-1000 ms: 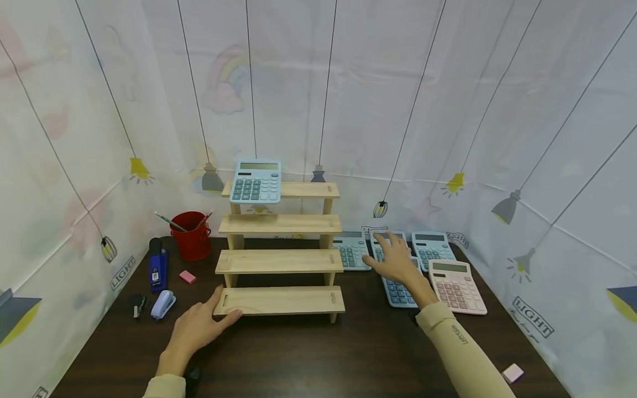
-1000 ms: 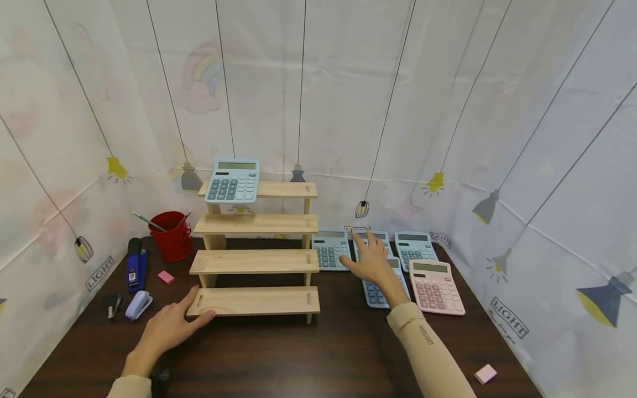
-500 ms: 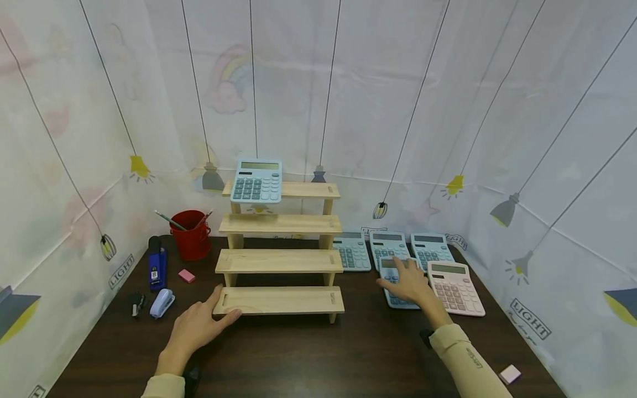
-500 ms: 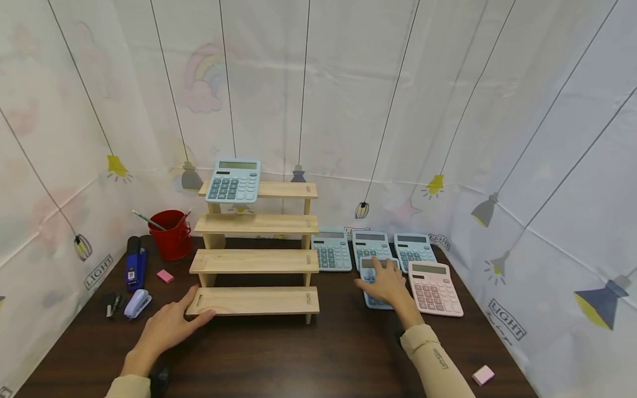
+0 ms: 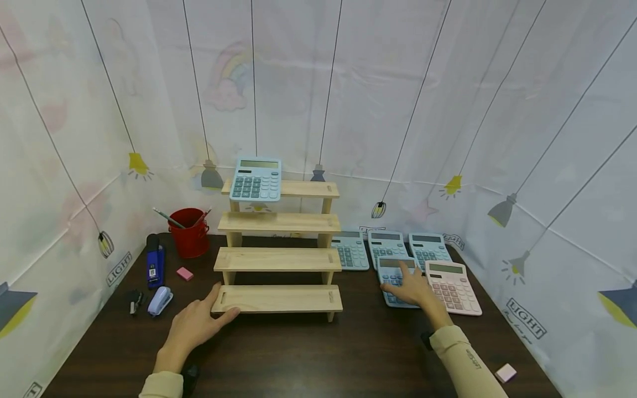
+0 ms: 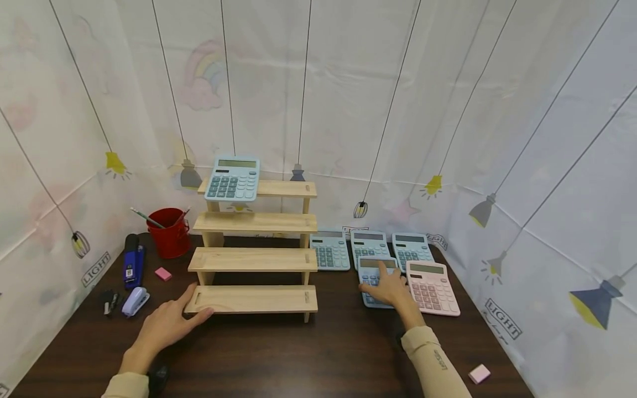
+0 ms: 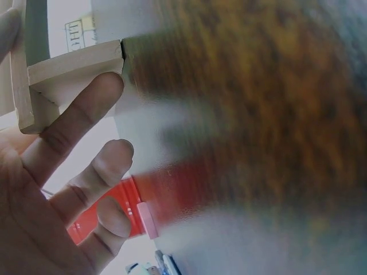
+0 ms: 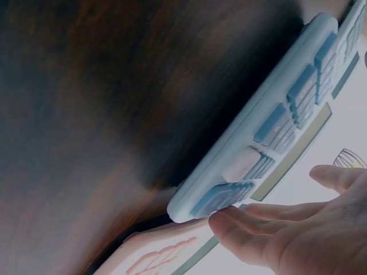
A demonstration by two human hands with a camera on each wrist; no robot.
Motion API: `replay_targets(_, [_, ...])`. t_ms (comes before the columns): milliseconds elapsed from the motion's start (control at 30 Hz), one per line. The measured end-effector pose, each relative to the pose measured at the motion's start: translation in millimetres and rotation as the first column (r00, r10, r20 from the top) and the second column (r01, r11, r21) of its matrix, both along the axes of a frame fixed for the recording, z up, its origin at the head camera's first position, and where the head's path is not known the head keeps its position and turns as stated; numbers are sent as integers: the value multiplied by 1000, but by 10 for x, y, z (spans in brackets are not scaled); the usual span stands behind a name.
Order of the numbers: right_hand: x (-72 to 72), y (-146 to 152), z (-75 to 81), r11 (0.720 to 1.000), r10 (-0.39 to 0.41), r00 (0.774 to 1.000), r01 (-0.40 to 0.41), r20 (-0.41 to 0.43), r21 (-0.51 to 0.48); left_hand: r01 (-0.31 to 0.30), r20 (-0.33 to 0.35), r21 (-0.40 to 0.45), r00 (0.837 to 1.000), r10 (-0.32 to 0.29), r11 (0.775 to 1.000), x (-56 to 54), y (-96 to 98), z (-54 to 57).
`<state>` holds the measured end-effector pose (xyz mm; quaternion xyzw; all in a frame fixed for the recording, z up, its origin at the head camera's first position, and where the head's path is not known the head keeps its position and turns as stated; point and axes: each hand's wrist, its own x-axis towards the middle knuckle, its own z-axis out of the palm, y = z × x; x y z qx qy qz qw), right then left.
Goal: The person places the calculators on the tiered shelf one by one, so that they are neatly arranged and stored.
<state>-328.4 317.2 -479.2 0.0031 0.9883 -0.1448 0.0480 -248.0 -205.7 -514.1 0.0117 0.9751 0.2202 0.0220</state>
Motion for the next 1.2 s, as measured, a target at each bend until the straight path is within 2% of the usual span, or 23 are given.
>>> replay_targets(500, [-65,88,-90,994,-98,987,90,124,68,8,6,4,1000,-8,1000,-17,32,9])
replay_targets(900, [-1,70,-136,996,-73,993,67,92,66,0,22,-6,1000,0,1000,-4,13,27])
replay_targets(1067, [36,12,-122,997,-24,999,20,47,75,-1,24,-2,1000,1,1000,-7,7,28])
replay_targets(1200, [68,-31,-122,997,-21,1000,19,19,78,3,33,5,999,-3,1000,-1,7,24])
